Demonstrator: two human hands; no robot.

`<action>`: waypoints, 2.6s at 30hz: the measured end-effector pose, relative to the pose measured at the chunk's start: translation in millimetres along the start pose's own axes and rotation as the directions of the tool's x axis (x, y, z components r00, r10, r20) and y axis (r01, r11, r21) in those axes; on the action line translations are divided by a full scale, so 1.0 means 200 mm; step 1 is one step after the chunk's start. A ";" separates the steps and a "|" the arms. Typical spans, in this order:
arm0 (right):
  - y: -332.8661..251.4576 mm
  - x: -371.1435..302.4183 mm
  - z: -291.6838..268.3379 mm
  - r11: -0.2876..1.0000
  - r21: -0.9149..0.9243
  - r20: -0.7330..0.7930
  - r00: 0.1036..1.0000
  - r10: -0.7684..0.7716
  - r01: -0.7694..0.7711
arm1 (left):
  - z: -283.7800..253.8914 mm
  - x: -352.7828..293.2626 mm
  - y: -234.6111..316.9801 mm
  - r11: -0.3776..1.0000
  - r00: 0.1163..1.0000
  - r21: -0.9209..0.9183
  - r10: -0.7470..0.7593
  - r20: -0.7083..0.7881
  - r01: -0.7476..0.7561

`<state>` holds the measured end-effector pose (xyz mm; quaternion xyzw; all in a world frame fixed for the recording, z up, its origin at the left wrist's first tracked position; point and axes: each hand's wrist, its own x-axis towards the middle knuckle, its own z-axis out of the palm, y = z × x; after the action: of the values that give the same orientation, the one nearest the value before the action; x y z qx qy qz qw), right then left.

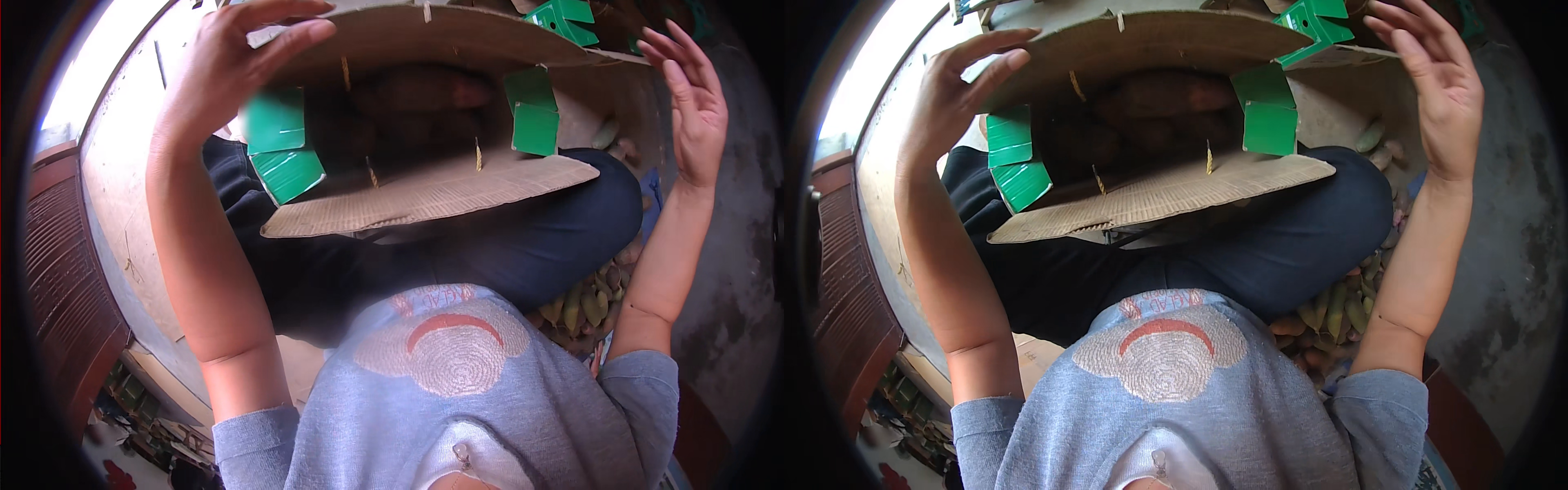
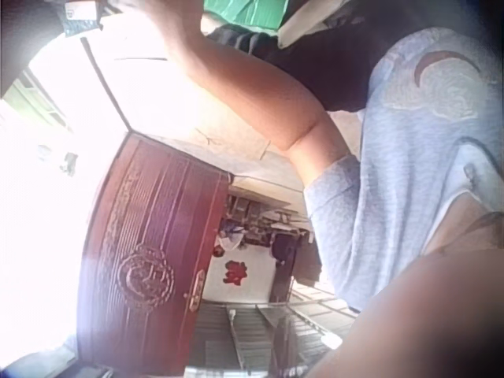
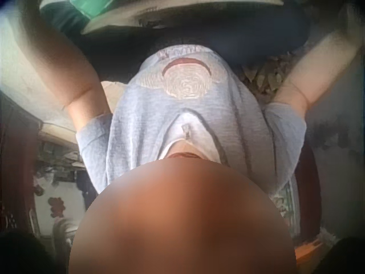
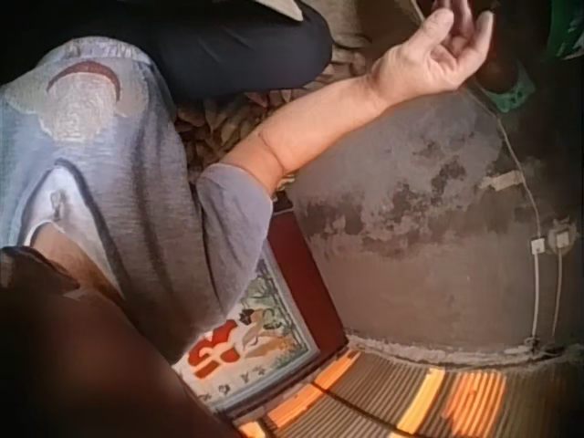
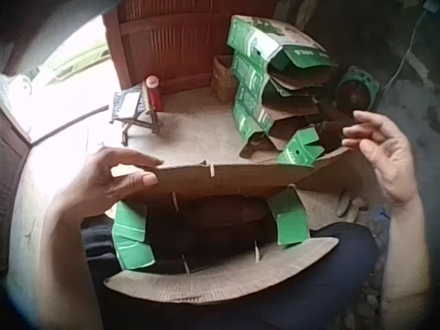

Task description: Sorting and packaging sweet potatoes or similar tubers into cardboard boxes for shipping.

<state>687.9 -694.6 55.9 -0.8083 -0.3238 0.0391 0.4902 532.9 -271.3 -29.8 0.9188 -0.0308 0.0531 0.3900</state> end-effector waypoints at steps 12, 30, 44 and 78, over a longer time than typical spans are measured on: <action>1.00 -1.10 -0.13 0.785 0.264 -0.396 0.679 0.618 -0.560 | -0.21 -0.06 -0.33 0.984 0.978 0.140 0.131 -0.164 -0.108; 1.00 -2.21 0.46 0.651 0.513 -0.499 0.422 0.757 -0.560 | -0.10 -0.11 -0.26 0.969 0.879 -0.196 -0.224 -0.422 0.153; 1.70 -2.42 0.28 0.616 0.715 -0.428 0.490 0.759 -0.330 | -0.11 -0.05 -0.18 0.927 0.824 -0.291 -0.352 -0.444 0.239; -0.35 -0.17 0.55 0.666 -0.456 0.643 0.736 -0.212 0.590 | -0.30 -0.04 0.05 0.781 0.995 0.617 0.063 0.081 -0.099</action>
<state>586.2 -608.0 48.0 -0.7816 -0.6185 0.0384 0.0715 519.1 -234.0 17.8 0.9948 -0.0620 0.0512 0.0631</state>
